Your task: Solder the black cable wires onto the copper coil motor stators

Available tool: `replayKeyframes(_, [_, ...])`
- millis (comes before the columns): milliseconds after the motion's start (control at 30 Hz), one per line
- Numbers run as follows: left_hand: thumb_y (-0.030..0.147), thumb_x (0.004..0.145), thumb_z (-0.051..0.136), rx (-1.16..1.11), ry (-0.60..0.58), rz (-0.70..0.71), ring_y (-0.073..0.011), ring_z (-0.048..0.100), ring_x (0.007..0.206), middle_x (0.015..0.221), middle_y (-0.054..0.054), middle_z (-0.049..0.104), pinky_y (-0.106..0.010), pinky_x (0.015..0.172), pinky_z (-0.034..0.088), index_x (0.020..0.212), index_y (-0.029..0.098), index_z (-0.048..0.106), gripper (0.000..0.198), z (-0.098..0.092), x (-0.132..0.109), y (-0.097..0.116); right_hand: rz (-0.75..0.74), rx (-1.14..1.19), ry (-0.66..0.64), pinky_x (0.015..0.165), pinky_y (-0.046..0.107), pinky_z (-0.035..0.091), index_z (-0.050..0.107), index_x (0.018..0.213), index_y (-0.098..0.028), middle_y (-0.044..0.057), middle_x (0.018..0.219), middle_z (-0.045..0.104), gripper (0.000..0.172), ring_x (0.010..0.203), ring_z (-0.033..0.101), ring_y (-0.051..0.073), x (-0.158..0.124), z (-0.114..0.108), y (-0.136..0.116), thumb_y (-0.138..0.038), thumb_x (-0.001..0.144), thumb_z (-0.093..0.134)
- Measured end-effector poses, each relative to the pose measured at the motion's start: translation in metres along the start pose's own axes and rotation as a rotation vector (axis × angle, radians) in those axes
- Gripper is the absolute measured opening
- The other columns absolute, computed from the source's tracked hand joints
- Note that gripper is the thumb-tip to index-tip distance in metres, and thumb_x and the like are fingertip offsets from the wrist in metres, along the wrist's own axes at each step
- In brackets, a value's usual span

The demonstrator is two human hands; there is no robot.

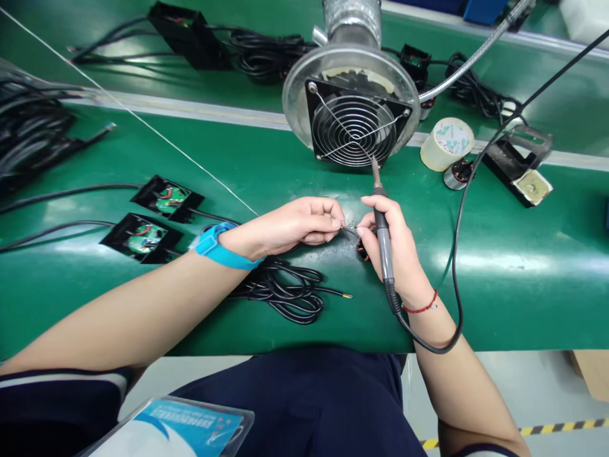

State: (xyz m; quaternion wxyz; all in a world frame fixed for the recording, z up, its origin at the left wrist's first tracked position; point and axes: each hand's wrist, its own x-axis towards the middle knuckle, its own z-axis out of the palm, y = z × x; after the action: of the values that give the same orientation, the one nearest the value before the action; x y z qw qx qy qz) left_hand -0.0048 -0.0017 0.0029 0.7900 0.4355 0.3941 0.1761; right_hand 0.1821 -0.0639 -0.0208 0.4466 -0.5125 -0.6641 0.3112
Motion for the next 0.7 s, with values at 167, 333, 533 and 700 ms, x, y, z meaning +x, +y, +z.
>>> replayKeyframes(167, [0.003, 0.086, 0.057, 0.003, -0.004, 0.033, -0.0012, 0.033, 0.04, 0.052, 0.005, 0.05, -0.014, 0.039, 0.02, 0.072, 0.014, 0.054, 0.018, 0.0, 0.0, 0.0, -0.049, -0.074, -0.084, 0.074, 0.032, 0.054, 0.053, 0.122, -0.029, -0.005, 0.085, 0.064, 0.034, 0.072, 0.063, 0.013, -0.001, -0.006, -0.002, -0.02, 0.091, 0.062])
replayKeyframes(333, [0.007, 0.085, 0.061, 0.01, -0.041, 0.056, -0.0017, 0.033, 0.041, 0.052, 0.006, 0.048, -0.014, 0.039, 0.021, 0.074, 0.014, 0.054, 0.015, -0.004, 0.0, -0.004, 0.011, -0.002, -0.026, 0.063, 0.027, 0.055, 0.054, 0.121, -0.028, -0.004, 0.084, 0.065, 0.034, 0.067, 0.064, 0.012, -0.001, 0.003, -0.003, -0.024, 0.09, 0.065])
replayKeyframes(533, [0.008, 0.086, 0.061, 0.047, -0.026, 0.05, -0.002, 0.035, 0.043, 0.053, 0.006, 0.048, -0.014, 0.041, 0.022, 0.074, 0.014, 0.054, 0.015, -0.002, 0.0, -0.004, 0.019, -0.014, -0.021, 0.075, 0.03, 0.057, 0.05, 0.128, -0.029, -0.003, 0.094, 0.066, 0.041, 0.076, 0.066, 0.012, -0.006, 0.005, 0.002, -0.02, 0.089, 0.062])
replayKeyframes(700, [0.007, 0.087, 0.058, 0.055, -0.007, 0.033, -0.0023, 0.032, 0.042, 0.053, 0.006, 0.048, -0.016, 0.041, 0.02, 0.074, 0.015, 0.052, 0.016, 0.0, 0.001, -0.002, 0.044, -0.041, -0.006, 0.073, 0.031, 0.056, 0.049, 0.129, -0.028, -0.004, 0.087, 0.063, 0.044, 0.075, 0.065, 0.013, -0.008, 0.004, 0.004, -0.016, 0.088, 0.059])
